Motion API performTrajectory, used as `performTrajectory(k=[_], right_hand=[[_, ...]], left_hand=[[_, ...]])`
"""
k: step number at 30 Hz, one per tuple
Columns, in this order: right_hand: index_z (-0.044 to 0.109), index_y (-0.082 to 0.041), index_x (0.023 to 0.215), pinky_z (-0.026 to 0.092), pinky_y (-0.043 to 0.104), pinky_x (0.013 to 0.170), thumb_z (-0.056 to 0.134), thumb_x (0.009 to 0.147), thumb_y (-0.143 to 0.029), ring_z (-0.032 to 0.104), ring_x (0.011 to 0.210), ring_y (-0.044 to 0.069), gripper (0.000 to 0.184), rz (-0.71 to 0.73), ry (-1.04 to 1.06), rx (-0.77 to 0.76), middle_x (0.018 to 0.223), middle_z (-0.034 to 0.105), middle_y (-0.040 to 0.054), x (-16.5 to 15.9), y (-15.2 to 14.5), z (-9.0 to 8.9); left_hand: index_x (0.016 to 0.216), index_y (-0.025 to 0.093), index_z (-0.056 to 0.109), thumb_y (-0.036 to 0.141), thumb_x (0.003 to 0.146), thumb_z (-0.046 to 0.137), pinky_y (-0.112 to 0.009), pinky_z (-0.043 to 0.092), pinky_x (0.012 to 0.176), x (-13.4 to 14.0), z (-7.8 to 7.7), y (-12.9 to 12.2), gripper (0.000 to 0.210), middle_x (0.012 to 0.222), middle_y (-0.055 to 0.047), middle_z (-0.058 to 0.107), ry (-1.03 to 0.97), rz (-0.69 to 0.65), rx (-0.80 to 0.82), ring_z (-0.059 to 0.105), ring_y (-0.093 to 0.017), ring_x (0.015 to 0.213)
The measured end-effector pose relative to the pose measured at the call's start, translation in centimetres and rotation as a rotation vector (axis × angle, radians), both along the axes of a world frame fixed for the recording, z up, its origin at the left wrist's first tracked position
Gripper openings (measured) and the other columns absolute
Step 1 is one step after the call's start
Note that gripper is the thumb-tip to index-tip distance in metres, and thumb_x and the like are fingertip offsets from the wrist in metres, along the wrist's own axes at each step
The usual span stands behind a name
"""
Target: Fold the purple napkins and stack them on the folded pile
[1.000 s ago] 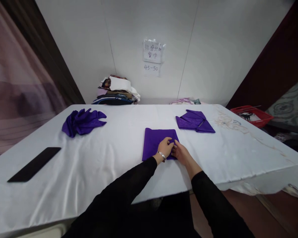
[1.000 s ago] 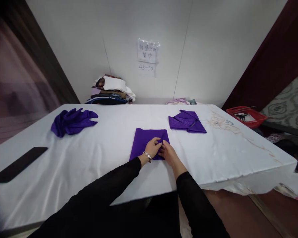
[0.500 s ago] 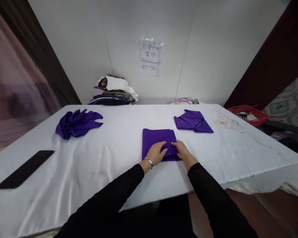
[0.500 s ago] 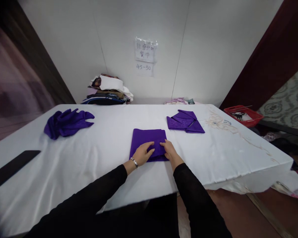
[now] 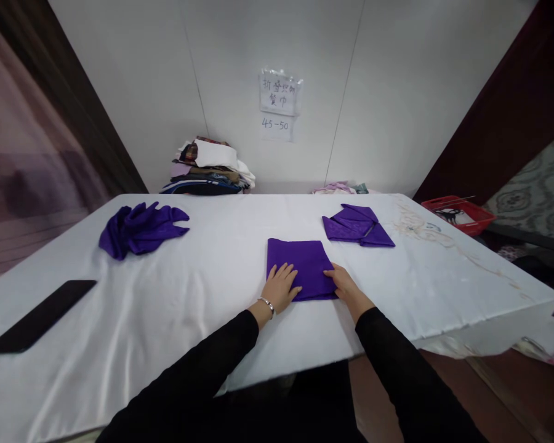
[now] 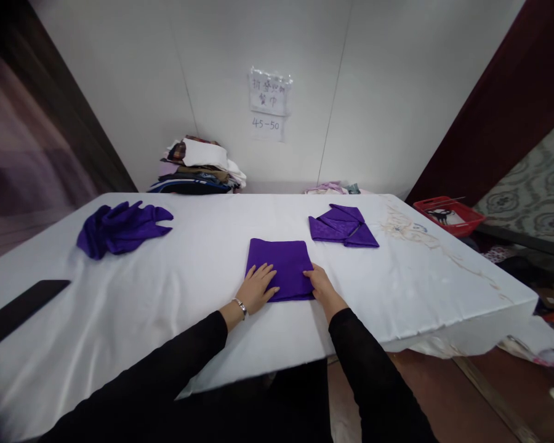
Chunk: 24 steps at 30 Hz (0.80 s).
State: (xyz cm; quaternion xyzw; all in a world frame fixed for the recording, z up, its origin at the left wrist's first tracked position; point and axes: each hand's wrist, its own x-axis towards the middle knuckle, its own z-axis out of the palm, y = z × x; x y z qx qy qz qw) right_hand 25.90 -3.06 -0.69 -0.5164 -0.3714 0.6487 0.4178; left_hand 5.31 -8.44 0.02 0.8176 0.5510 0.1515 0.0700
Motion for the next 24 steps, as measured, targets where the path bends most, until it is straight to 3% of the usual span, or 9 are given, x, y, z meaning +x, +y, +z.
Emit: performTrajectory(k=[7, 12, 16, 24], right_hand=[[0.059, -0.025, 0.108, 0.053, 0.032, 0.066, 0.057, 0.064, -0.013, 0.067, 0.073, 0.02, 0.046, 0.005, -0.063, -0.005, 0.082, 0.071, 0.0003, 0.9, -0.5, 0.5], [0.045, -0.022, 0.131, 0.052, 0.031, 0.058, 0.067, 0.063, -0.014, 0.065, 0.069, 0.02, 0.072, -0.064, -0.17, -0.037, 0.074, 0.068, -0.0002, 2.2, -1.1, 0.5], [0.036, -0.019, 0.139, 0.052, 0.03, 0.05, 0.071, 0.061, -0.011, 0.062, 0.059, 0.018, 0.086, -0.058, -0.163, 0.009, 0.067, 0.063, -0.0028, 3.1, -1.9, 0.8], [0.046, -0.018, 0.133, 0.037, 0.022, 0.032, 0.069, 0.06, -0.006, 0.053, 0.04, 0.011, 0.078, -0.058, -0.328, 0.106, 0.064, 0.06, -0.0046, 4.1, -3.4, 0.6]], left_hand=[[0.131, 0.019, 0.048, 0.045, 0.088, 0.046, -0.05, 0.015, 0.113, -0.9, -0.8, 0.2, 0.051, 0.143, -0.012, 0.042, 0.0, 0.074, -0.047, 0.028, -0.028, 0.137], [0.133, 0.019, 0.046, 0.049, 0.088, 0.042, -0.049, 0.016, 0.113, -1.1, -1.3, 0.5, 0.054, 0.146, -0.011, 0.038, 0.026, 0.068, -0.098, 0.026, -0.028, 0.138], [0.134, 0.018, 0.045, 0.05, 0.089, 0.04, -0.049, 0.015, 0.113, -1.1, -1.2, 0.6, 0.056, 0.147, -0.011, 0.036, 0.043, 0.063, -0.101, 0.025, -0.028, 0.138], [0.136, 0.016, 0.044, 0.05, 0.089, 0.038, -0.049, 0.015, 0.113, -1.0, -0.7, 0.5, 0.058, 0.148, -0.012, 0.035, 0.061, 0.063, -0.128, 0.024, -0.028, 0.139]])
